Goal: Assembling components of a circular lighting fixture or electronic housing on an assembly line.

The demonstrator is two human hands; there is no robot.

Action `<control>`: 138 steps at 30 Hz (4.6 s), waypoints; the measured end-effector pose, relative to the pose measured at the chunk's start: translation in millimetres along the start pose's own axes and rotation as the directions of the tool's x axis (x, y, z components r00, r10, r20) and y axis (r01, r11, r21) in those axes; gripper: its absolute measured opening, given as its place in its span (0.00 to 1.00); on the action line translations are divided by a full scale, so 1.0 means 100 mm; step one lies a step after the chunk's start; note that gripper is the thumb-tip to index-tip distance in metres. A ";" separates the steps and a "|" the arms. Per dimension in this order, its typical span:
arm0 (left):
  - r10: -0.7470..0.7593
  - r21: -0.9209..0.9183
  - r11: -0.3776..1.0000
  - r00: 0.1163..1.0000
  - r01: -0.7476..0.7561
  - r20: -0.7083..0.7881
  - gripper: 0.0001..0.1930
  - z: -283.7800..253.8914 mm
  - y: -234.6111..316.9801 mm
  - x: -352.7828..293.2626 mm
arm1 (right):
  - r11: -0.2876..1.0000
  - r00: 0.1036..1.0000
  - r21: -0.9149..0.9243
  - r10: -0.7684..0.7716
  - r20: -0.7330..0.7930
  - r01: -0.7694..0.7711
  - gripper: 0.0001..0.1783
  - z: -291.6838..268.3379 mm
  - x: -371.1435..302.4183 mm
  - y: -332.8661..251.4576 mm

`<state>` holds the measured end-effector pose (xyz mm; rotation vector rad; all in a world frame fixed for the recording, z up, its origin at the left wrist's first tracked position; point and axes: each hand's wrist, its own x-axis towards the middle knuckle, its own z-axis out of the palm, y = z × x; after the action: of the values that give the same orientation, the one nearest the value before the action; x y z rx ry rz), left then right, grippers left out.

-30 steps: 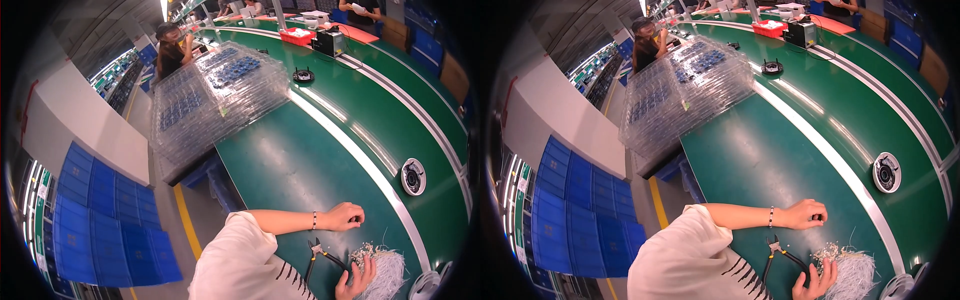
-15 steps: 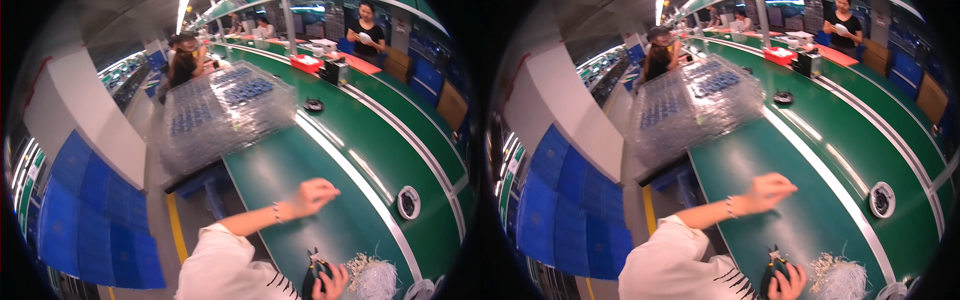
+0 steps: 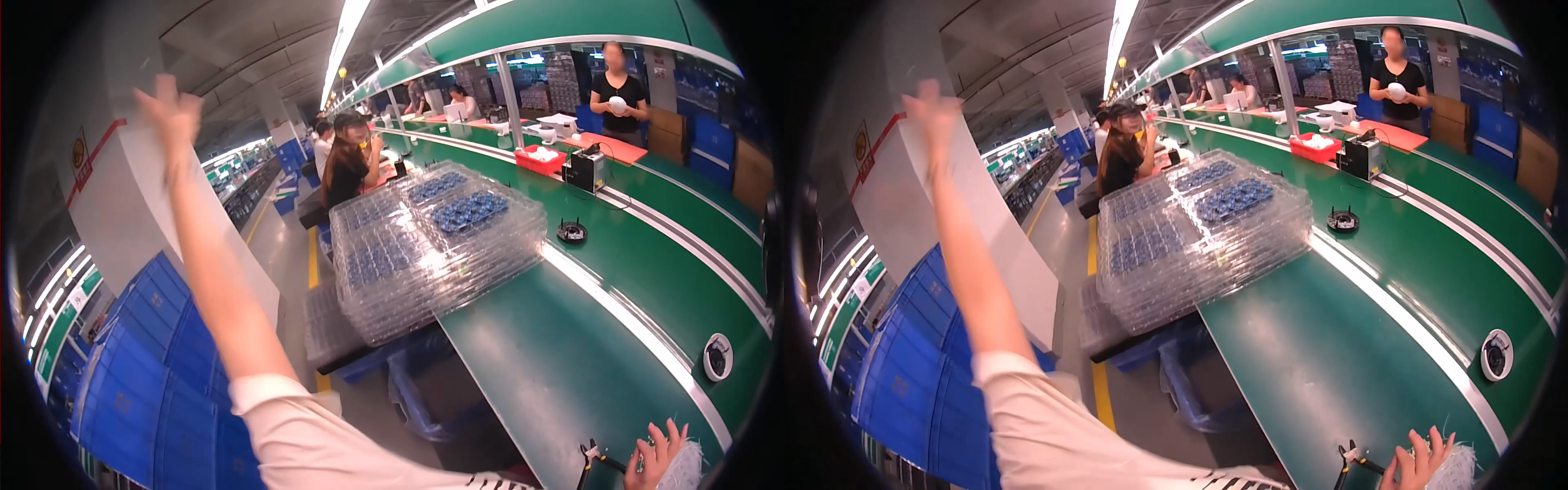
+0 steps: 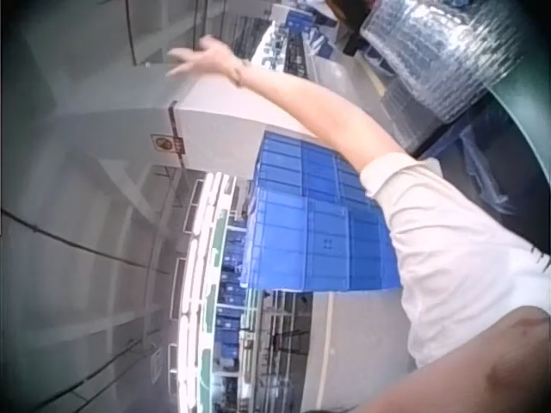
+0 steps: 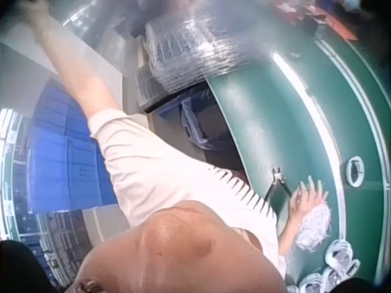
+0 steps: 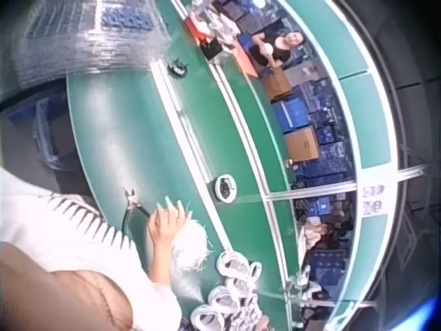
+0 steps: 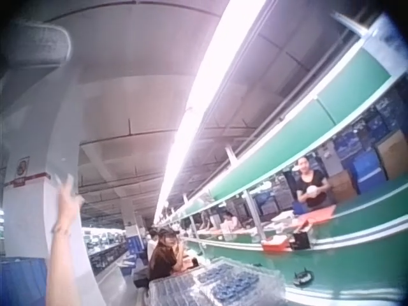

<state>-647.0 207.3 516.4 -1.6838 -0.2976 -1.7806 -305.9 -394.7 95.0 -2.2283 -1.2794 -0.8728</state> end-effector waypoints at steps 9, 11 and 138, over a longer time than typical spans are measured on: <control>-0.539 -0.419 0.640 0.765 0.644 0.352 0.15 0.11 0.19 0.25 | 0.982 0.984 -0.096 0.156 -0.085 -0.164 0.09 -0.29 -0.33 -0.35; -0.489 -0.423 0.696 0.814 0.580 0.313 0.15 0.10 0.34 0.31 | 0.992 0.990 -0.008 0.127 -0.052 -0.128 0.09 -0.26 -0.25 -0.45; -0.432 -0.460 -0.879 0.620 -0.126 0.655 0.11 -2.19 4.84 -1.18 | 0.814 0.998 0.580 0.058 -0.028 -0.031 0.07 -0.23 -1.00 -1.41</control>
<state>-539.4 -249.6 241.4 -1.9439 2.7804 -3.5036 -474.2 -401.1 48.6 -1.7287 -1.2552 -0.4225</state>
